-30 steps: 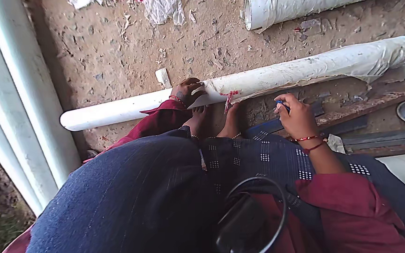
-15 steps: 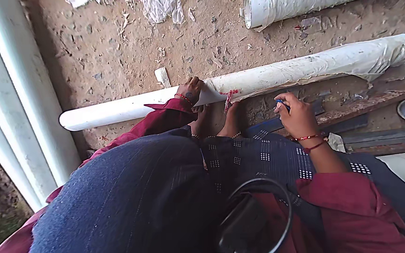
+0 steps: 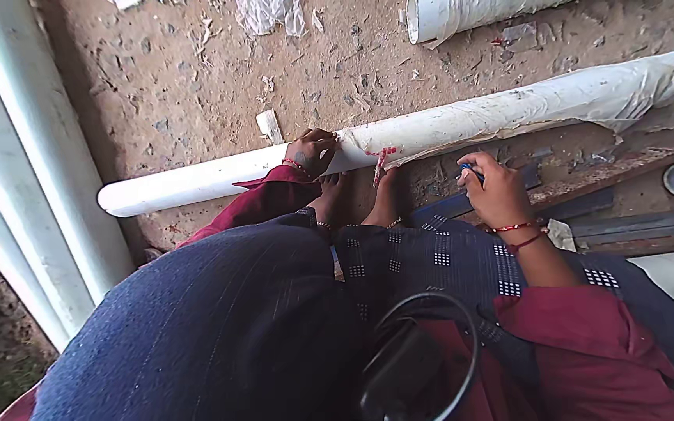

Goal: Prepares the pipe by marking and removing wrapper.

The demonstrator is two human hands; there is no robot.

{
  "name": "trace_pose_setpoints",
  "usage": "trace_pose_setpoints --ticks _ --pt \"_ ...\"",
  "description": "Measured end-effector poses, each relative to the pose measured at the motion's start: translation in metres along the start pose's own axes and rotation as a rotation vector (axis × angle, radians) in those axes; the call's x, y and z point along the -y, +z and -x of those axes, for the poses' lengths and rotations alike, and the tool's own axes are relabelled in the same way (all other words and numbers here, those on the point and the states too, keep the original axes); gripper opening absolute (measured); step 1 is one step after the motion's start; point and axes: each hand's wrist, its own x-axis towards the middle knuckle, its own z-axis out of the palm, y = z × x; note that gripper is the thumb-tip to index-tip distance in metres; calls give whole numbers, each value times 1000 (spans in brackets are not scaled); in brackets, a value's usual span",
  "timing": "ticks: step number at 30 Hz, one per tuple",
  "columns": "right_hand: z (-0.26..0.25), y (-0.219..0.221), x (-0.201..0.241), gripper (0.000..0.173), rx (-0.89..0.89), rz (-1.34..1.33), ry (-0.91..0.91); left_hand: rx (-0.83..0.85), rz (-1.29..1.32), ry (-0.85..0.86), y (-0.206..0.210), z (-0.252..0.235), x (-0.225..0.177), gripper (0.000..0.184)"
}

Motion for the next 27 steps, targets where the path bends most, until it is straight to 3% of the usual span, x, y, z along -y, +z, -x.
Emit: trace_pose_setpoints --ticks 6,12,19,27 --pt "0 -1 1 28 4 3 1 -40 -8 -5 3 1 -4 25" --pt "1 -1 3 28 -4 7 -12 -130 152 -38 9 18 -2 30" --pt "0 2 0 26 -15 4 -14 -163 157 -70 15 15 -5 21" --pt "0 0 1 27 13 9 0 48 -90 -251 3 -4 -22 21"
